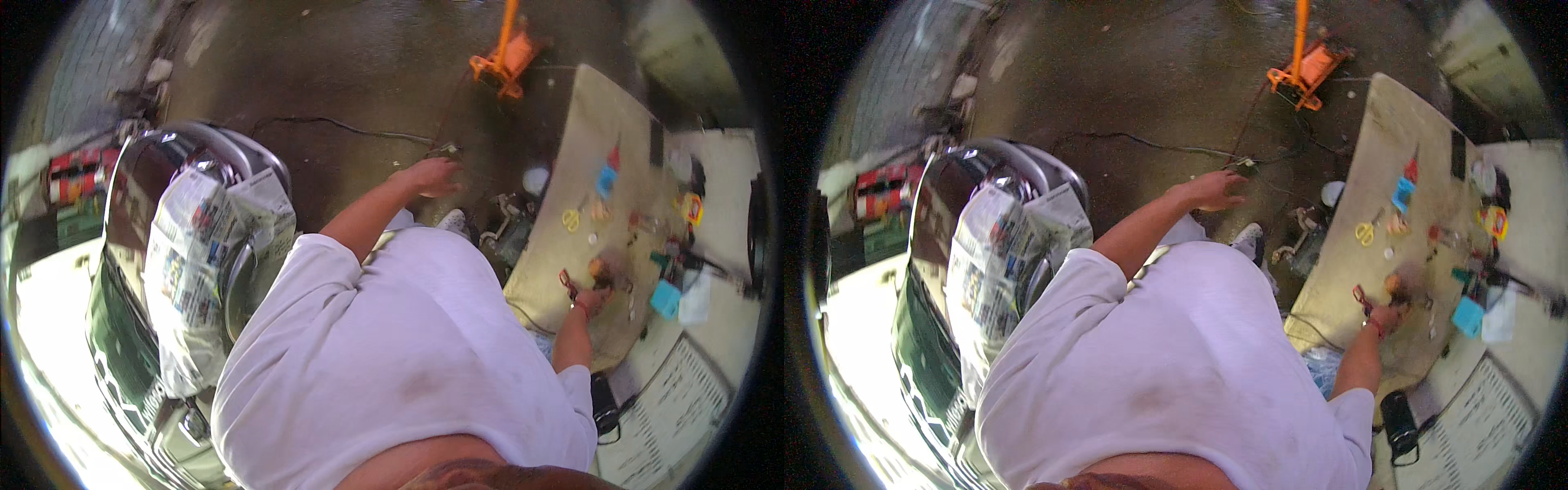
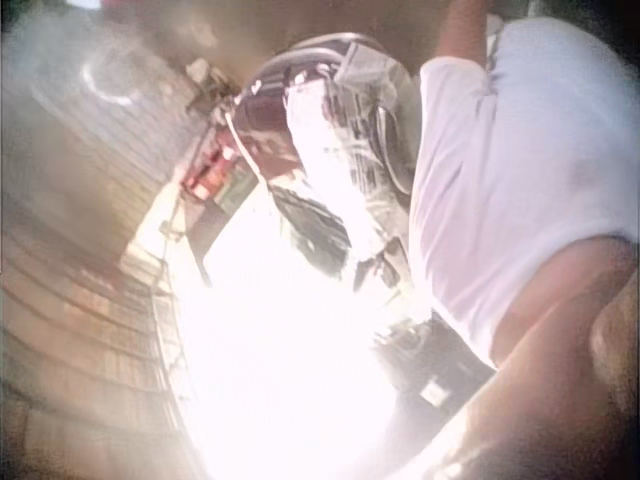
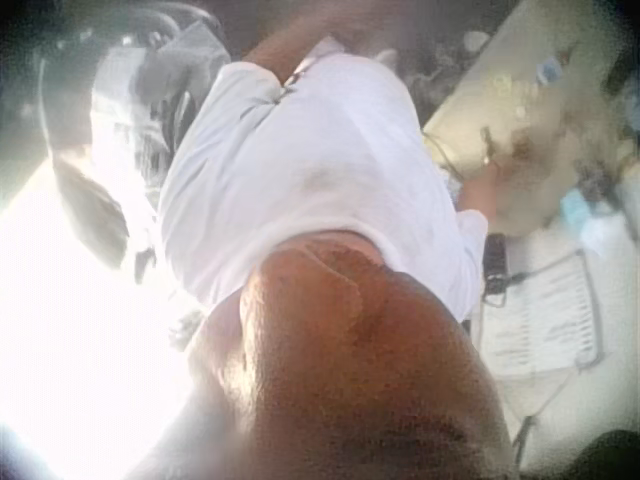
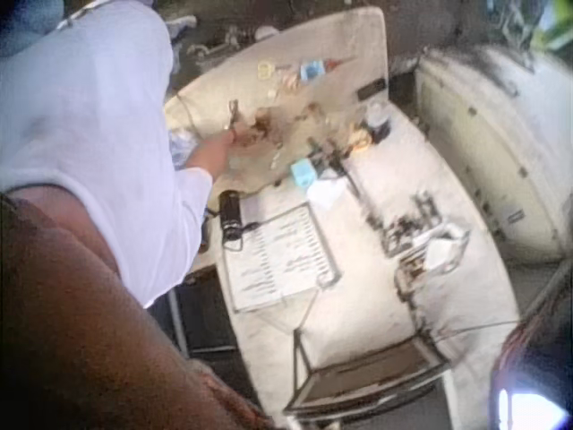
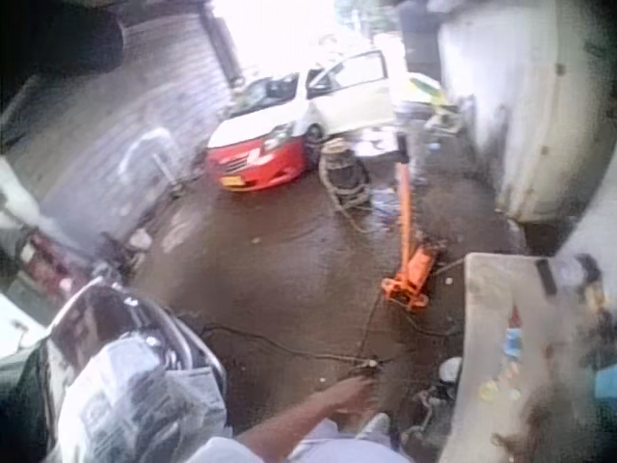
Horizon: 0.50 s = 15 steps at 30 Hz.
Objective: The person uses an electric sander to smooth the surface of a car bumper. The bumper is partially covered with newspaper and masking tape. The person moves the sander along the bumper's edge and side, adjusting position and handling the power cord as needed.
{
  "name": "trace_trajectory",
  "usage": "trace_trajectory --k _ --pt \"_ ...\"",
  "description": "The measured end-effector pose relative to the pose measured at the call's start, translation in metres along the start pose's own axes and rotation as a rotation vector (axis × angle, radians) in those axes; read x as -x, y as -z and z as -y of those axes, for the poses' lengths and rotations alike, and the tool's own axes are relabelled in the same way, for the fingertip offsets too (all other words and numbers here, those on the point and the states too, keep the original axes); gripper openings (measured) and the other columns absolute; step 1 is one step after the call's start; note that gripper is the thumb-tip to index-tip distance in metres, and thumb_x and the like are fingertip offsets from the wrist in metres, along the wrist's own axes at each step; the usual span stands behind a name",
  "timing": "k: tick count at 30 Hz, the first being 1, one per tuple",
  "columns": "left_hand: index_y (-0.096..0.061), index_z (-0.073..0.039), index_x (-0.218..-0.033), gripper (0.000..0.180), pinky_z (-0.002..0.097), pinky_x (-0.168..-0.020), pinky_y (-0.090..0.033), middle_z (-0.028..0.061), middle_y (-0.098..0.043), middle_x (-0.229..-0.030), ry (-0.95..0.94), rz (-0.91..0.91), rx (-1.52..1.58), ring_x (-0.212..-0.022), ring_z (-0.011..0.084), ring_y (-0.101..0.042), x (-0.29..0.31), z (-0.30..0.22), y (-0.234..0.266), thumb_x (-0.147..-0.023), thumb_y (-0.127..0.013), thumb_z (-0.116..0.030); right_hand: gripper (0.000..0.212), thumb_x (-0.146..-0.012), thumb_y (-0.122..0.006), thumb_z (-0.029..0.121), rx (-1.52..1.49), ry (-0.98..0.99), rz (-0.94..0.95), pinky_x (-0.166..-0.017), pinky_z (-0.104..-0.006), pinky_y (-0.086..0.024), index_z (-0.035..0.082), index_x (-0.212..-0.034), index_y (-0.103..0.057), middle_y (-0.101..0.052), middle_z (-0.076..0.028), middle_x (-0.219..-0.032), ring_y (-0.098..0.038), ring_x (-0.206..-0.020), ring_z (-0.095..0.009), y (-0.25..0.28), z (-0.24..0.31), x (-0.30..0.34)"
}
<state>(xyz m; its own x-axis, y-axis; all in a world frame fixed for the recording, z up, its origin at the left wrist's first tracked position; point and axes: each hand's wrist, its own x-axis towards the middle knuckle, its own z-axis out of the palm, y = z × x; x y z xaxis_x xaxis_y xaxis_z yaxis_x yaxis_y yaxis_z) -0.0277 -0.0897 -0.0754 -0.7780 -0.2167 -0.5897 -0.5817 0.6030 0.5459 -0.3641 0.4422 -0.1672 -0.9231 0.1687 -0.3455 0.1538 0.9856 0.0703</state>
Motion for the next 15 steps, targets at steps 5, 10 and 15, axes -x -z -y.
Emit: trace_trajectory --k 5,10,15 --pt "-0.061 -0.017 -0.142 0.062 0.0460 -0.110 -0.046 0.0181 -0.059 -0.143 0.304 -0.033 0.185 -0.131 0.0381 -0.057 0.096 0.133 -0.043 -0.096 -0.060 -0.058 0.064 -0.093 -0.057 0.022 -0.120 -0.002 -0.024 -0.103 -0.0532 -0.049 0.003 -0.151 -0.040 -0.051 -0.030 -0.147 -0.060 -0.124 -0.046 -0.010 -0.013 -0.040" --pt "-0.060 -0.019 -0.144 0.065 0.0470 -0.110 -0.047 0.0156 -0.062 -0.142 0.542 0.004 0.262 -0.127 0.0374 -0.061 0.165 0.204 -0.066 -0.094 -0.062 -0.060 0.058 -0.096 -0.054 0.029 -0.001 -0.023 -0.145 -0.103 -0.0531 -0.047 0.004 -0.148 -0.049 -0.053 -0.031 -0.146 -0.059 -0.125 -0.043 -0.017 0.051 -0.043" --pt "-0.060 -0.013 -0.143 0.066 0.0438 -0.112 -0.045 0.0174 -0.060 -0.144 0.598 -0.506 0.510 -0.134 0.0346 -0.057 0.206 0.314 -0.001 -0.093 -0.066 -0.056 0.068 -0.096 -0.061 0.039 0.238 0.061 -0.509 -0.108 -0.0585 -0.039 0.012 -0.154 -0.038 -0.042 -0.027 -0.152 -0.047 -0.136 -0.043 -0.016 0.197 0.058"
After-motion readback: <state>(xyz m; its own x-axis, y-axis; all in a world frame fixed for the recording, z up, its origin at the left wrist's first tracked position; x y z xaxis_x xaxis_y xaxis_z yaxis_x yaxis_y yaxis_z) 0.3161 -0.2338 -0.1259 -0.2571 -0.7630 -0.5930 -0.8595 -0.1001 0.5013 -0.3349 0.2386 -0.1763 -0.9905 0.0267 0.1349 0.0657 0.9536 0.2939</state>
